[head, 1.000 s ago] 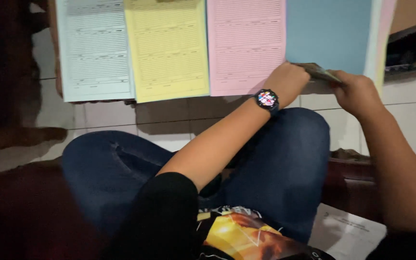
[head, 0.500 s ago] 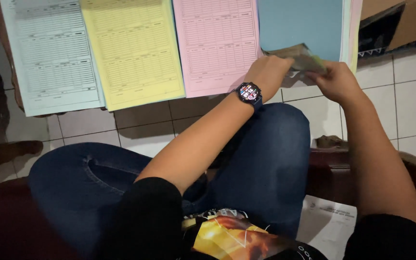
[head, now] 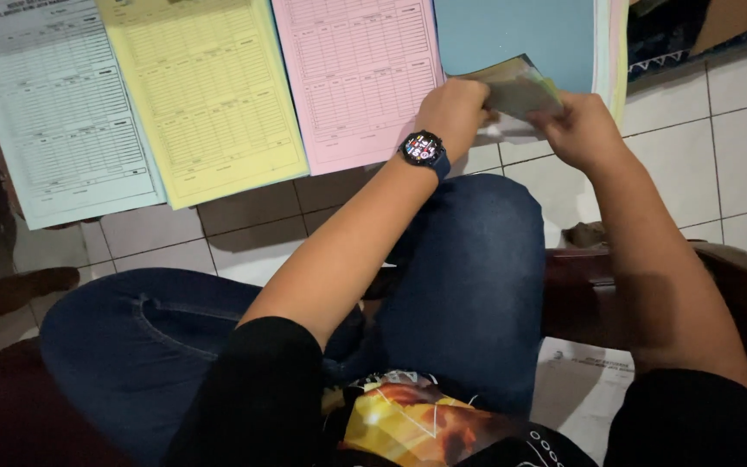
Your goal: Sorting and organizing multiple stacks of colored paper forms and small paper slips.
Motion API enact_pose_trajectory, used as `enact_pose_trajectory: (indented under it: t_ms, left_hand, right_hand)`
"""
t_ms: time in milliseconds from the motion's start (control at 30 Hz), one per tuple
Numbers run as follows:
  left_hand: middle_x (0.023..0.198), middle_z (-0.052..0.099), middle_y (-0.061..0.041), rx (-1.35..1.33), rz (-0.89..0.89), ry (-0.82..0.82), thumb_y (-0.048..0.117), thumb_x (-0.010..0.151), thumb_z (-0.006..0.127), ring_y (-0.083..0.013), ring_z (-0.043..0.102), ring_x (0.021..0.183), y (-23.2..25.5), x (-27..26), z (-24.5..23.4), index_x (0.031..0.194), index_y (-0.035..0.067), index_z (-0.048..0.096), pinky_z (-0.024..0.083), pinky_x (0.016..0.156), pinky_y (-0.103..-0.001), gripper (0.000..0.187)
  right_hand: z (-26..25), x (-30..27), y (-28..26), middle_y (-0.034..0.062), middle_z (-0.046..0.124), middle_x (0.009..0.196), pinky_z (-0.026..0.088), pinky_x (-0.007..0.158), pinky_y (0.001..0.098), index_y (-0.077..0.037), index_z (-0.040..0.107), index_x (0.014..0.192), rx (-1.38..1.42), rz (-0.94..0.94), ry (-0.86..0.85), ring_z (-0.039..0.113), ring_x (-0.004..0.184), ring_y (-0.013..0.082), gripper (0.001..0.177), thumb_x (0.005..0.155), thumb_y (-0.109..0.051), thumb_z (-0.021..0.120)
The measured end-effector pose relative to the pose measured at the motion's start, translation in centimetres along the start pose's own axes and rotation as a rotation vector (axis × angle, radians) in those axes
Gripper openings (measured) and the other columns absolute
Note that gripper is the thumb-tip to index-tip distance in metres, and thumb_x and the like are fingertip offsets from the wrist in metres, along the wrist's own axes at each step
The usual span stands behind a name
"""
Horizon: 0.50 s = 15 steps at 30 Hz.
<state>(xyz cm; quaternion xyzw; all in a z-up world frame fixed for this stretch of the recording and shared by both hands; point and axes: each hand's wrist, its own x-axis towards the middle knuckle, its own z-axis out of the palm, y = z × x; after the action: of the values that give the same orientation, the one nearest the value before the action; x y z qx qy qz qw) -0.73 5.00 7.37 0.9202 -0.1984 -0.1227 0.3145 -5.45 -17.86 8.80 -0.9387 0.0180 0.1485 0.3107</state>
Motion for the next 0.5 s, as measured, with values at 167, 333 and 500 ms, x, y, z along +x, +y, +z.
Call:
enact_pose_trajectory:
  t_ms: [167, 333, 500]
  left_hand:
    - [0.063, 0.044, -0.004, 0.151, 0.041, -0.088, -0.01, 0.074, 0.055, -0.0231, 0.045, 0.059, 0.9, -0.9, -1.2, 0.064, 0.015, 0.042, 0.038, 0.054, -0.041, 0.029]
    - [0.072, 0.071, -0.016, -0.013, 0.165, 0.089, 0.002, 0.078, 0.062, -0.0413, 0.067, 0.07, 1.7, -1.0, -2.7, 0.083, 0.01, 0.067, 0.047, 0.056, -0.052, 0.01]
    - [0.088, 0.077, -0.005, -0.193, 0.365, 0.309, 0.004, 0.075, 0.067, -0.0324, 0.072, 0.085, 2.0, -1.6, -2.5, 0.088, 0.017, 0.064, 0.048, 0.067, -0.045, 0.019]
  right_hand:
    - [0.0, -0.5, -0.9, 0.0095, 0.07, 0.091, 0.046, 0.069, 0.0383, -0.003, 0.074, 0.111, 0.086, -0.048, 0.018, 0.062, 0.082, 0.0232, 0.015, 0.104, -0.012, 0.064]
    - [1.1, -1.1, 0.6, 0.0054, 0.061, 0.076, 0.038, 0.065, 0.0366, -0.007, 0.07, 0.107, -0.002, -0.187, 0.048, 0.048, 0.069, 0.0217, 0.012, 0.108, -0.015, 0.061]
    - [2.5, -0.7, 3.0, 0.0159, 0.074, 0.108, 0.049, 0.075, 0.0491, -0.012, 0.068, 0.129, -0.243, -0.483, 0.166, 0.068, 0.089, 0.0416, 0.031, 0.102, -0.027, 0.068]
